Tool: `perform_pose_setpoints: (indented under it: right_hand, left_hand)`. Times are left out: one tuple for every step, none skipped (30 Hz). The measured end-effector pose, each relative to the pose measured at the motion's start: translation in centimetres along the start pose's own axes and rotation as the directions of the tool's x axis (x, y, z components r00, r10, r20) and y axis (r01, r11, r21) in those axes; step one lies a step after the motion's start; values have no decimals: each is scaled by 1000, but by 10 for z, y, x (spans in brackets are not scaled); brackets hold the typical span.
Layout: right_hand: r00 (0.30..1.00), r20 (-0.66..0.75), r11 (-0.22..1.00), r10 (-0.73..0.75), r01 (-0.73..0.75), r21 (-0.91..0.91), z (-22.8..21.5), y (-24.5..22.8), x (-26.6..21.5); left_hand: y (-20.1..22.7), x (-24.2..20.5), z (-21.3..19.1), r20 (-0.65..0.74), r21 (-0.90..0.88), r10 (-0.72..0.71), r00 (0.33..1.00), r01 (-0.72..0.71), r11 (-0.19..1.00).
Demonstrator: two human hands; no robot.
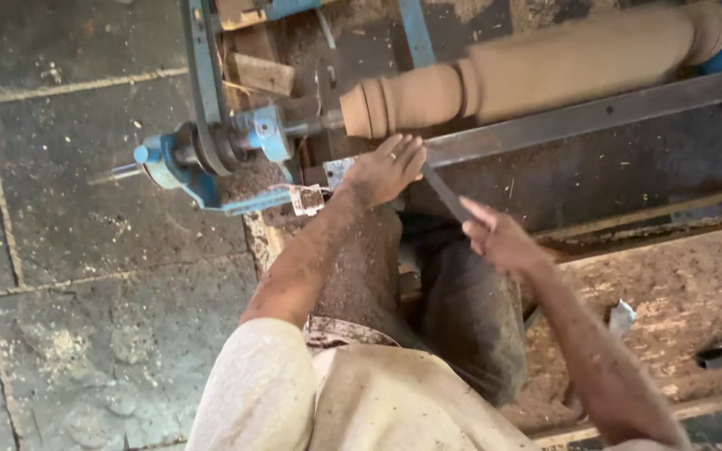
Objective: The person uses a chisel to shape a cylindrical wooden piece mounted on a rotating lathe. They hold the tool with both hands, applying pressure to carve grooves and contours into the spinning wood.
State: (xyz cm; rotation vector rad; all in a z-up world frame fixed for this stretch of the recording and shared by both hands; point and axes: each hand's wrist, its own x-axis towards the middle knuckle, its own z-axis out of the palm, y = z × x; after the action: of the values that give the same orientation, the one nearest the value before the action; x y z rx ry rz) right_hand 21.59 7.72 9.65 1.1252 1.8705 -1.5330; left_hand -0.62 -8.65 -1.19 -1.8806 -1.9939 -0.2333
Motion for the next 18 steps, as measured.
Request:
perform_pose_setpoints:
  right_hand:
    - [999, -7, 999, -33, 33, 22, 6, 0, 0]
    - [998, -15, 997, -66, 67, 44, 15, 3, -2]
    - [997, -12, 995, -80, 81, 65, 26, 11, -5]
    - [996, -20, 992, -92, 93, 80, 31, 16, -3]
    - [994, -30, 989, -108, 111, 97, 36, 19, 1]
    - [991, -41, 985, -124, 128, 114, 40, 21, 4]
    - [993, -54, 982, -106, 113, 152, 42, 19, 7]
    - [994, -67, 977, -87, 98, 189, 45, 17, 9]
    - [995, -74, 972, -61, 76, 220, 46, 18, 9]
    - [997, -72, 973, -40, 55, 226, 48, 18, 10]
    - [997, -72, 971, -20, 37, 234, 49, 20, 11]
    - [997, -71, 970, -1, 18, 243, 49, 22, 13]
    - [997, -77, 964, -20, 39, 263, 51, 26, 14]
    - [996, -82, 957, -38, 60, 283, 53, 30, 16]
    - [994, -87, 949, -60, 84, 303, 56, 33, 19]
    - [992, -88, 941, -91, 114, 319, 58, 36, 22]
    - [989, -89, 932, -119, 142, 334, 59, 40, 25]
    - [985, -90, 921, -147, 170, 350, 60, 43, 27]
  left_hand:
    - [-7, 2, 0, -6, 28, 34, 999, -34, 999]
    - [-13, 2, 0, -11, 57, 69, 998, -68, 996]
    - [-9, -3, 0, -3, 68, 96, 995, -95, 993]
    - [-5, -8, 2, -1, 55, 80, 997, -80, 995]
    - [-4, -10, 3, -1, 47, 69, 998, -69, 997]
    - [-3, -11, 4, -1, 39, 57, 998, -57, 998]
    - [-6, -9, 4, 7, 56, 66, 998, -66, 996]
    - [-9, -7, 3, 14, 73, 75, 997, -76, 994]
    - [-8, -8, 3, 23, 84, 75, 997, -77, 994]
    - [-7, -8, 2, 37, 81, 65, 997, -68, 994]
    - [-6, -7, 3, 51, 80, 60, 997, -64, 995]
    - [-6, -6, 3, 64, 80, 55, 996, -60, 995]
    - [-5, -6, 3, 73, 72, 55, 996, -60, 996]
    - [-4, -5, 3, 81, 64, 55, 995, -60, 996]
    - [-5, -6, 3, 90, 60, 56, 994, -61, 996]
    - [-6, -6, 3, 90, 60, 55, 994, -61, 996]
    - [-6, -6, 3, 91, 58, 54, 994, -60, 996]
    - [-6, -6, 3, 91, 56, 54, 994, -59, 997]
